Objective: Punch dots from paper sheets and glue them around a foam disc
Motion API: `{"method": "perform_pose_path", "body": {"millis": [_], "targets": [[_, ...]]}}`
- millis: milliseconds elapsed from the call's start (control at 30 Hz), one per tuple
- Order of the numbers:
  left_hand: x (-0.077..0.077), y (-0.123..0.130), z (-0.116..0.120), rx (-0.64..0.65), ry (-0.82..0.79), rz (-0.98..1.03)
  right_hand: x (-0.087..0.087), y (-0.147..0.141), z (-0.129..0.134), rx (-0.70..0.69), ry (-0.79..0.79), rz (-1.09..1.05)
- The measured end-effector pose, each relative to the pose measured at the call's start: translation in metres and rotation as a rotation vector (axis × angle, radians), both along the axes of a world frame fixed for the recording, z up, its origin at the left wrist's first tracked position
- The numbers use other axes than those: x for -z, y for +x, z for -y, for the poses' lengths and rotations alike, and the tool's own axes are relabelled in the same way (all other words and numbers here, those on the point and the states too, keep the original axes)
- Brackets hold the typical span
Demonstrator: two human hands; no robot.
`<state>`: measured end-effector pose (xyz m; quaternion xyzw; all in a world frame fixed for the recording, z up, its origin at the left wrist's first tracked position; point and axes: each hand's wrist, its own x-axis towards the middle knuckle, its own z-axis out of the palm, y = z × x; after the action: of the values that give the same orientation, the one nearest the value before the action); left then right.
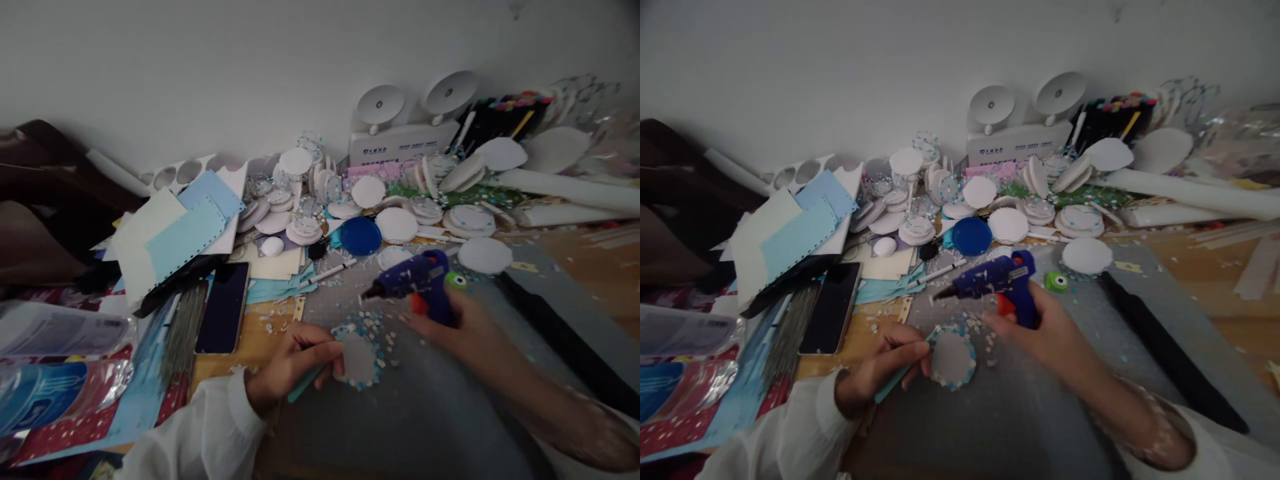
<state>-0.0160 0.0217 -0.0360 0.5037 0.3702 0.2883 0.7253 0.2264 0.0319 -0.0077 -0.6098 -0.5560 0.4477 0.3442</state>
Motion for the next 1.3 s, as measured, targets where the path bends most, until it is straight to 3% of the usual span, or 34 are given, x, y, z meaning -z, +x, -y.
{"method": "perform_pose_path", "body": {"millis": [133, 367, 900, 1300], "targets": [[0.000, 0.000, 0.000, 0.009, -0.016, -0.001, 0.013, 0.009, 0.007, 0.199, 0.172, 0.250], [0.000, 0.000, 0.001, 0.004, -0.031, 0.053, 0.032, 0.008, 0.013, 0.224, 0.380, 0.416], [-0.002, 0.000, 0.000, 0.003, -0.032, 0.097, 0.034, 0.007, 0.013, 0.270, 0.297, 0.508], [-0.001, 0.000, 0.000, 0.005, -0.030, 0.085, 0.037, 0.010, 0.015, 0.244, 0.385, 0.590]]}}
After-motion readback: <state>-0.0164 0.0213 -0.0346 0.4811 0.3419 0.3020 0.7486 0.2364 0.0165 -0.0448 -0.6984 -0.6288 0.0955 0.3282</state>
